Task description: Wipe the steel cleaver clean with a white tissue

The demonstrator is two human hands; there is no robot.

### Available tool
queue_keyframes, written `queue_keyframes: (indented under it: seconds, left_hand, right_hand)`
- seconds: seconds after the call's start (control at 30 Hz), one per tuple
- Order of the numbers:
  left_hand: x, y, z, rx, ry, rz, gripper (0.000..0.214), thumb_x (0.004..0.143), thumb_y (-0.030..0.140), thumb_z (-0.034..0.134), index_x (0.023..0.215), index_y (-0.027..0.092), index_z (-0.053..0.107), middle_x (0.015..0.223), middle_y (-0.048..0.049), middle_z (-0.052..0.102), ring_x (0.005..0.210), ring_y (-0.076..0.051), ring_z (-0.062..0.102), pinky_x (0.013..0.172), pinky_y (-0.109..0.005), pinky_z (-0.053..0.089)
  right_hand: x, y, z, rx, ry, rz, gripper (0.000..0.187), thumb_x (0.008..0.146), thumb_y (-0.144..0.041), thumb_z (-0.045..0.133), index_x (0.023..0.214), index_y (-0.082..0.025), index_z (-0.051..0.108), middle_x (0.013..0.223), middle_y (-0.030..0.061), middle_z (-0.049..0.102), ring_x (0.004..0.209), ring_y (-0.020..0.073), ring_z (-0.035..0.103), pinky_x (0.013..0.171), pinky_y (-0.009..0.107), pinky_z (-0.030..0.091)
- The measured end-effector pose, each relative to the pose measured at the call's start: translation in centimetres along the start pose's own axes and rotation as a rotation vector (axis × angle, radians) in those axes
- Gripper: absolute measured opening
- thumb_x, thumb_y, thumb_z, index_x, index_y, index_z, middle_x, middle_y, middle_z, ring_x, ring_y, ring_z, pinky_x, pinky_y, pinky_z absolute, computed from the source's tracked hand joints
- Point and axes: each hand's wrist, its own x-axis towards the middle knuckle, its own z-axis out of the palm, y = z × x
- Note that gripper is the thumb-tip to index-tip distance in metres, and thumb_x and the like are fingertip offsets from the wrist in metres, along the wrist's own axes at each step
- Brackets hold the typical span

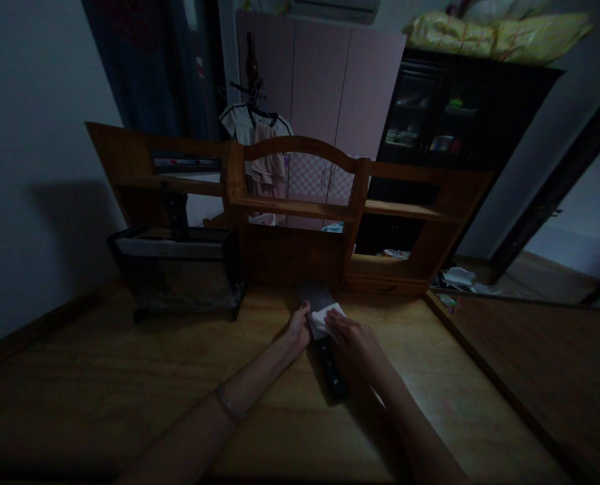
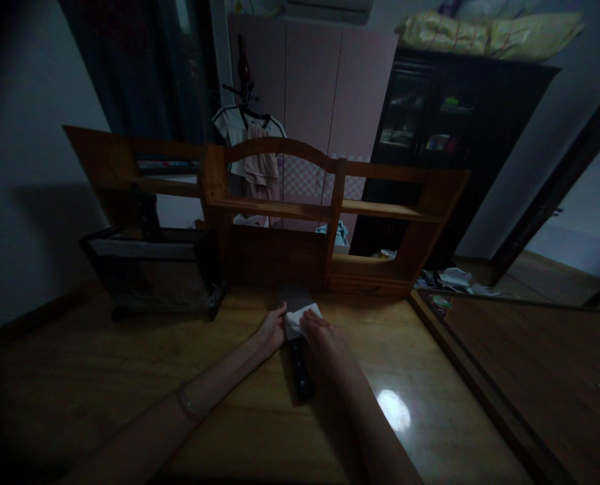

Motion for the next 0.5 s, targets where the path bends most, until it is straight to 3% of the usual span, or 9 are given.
queue_keyframes:
  seconds: [0.1, 0.17, 0.27, 0.4, 0.5]
  left_hand:
    - [0.0, -0.1, 0.1, 0.01, 0.009, 0.036, 0.027, 0.098, 0.024, 0.045, 0.113, 0.007, 0.059, 0.081, -0.0104, 0.07, 0.064, -0.018, 0.066, 0.074, -0.029, 0.053]
    - [-0.2, -0.1, 0.3, 0.022, 0.006, 0.043, 0.029, 0.099, 0.025, 0.044, 0.117, 0.007, 0.059, 0.087, -0.0116, 0.071, 0.07, -0.019, 0.068, 0.078, -0.031, 0.053]
    - [-0.5, 0.0, 0.6, 0.043, 0.005, 0.014, 0.034, 0.1, 0.028, 0.042, 0.12, 0.005, 0.057, 0.092, -0.0151, 0.071, 0.077, -0.023, 0.069, 0.083, -0.035, 0.053]
    - [-0.5, 0.1, 0.6, 0.043, 0.007, -0.003, 0.036, 0.1, 0.029, 0.041, 0.124, 0.005, 0.056, 0.093, -0.0141, 0.071, 0.08, -0.021, 0.069, 0.087, -0.033, 0.052]
    - [-0.4, 0.1, 0.3, 0.037, -0.01, -0.011, 0.037, 0.101, 0.03, 0.041, 0.122, 0.005, 0.058, 0.089, -0.0126, 0.071, 0.075, -0.02, 0.068, 0.085, -0.031, 0.052]
  right_hand:
    - [0.0, 0.4, -0.3, -0.078, 0.01, 0.058, 0.035, 0.096, -0.013, 0.047, 0.127, -0.021, 0.062, 0.131, 0.0089, 0.06, 0.113, 0.0251, 0.062, 0.093, 0.031, 0.051]
    - [-0.1, 0.8, -0.7, -0.13, 0.006, 0.13, 0.029, 0.094, -0.014, 0.048, 0.117, -0.018, 0.066, 0.111, 0.0102, 0.07, 0.093, 0.0247, 0.07, 0.079, 0.028, 0.054]
    - [-0.5, 1.5, -1.3, -0.181, 0.019, 0.212, 0.024, 0.092, -0.016, 0.048, 0.107, -0.016, 0.068, 0.093, 0.01, 0.073, 0.08, 0.0243, 0.071, 0.068, 0.025, 0.052]
    - [-0.8, 2.0, -1.5, -0.211, 0.155, 0.246, 0.042, 0.091, -0.011, 0.047, 0.131, -0.017, 0.058, 0.118, 0.0127, 0.067, 0.095, 0.027, 0.069, 0.077, 0.031, 0.054]
    - [-0.7, 1.6, -1.2, -0.142, 0.223, 0.2, 0.05, 0.093, -0.008, 0.043, 0.14, -0.021, 0.05, 0.132, 0.0098, 0.06, 0.103, 0.0257, 0.067, 0.085, 0.034, 0.054]
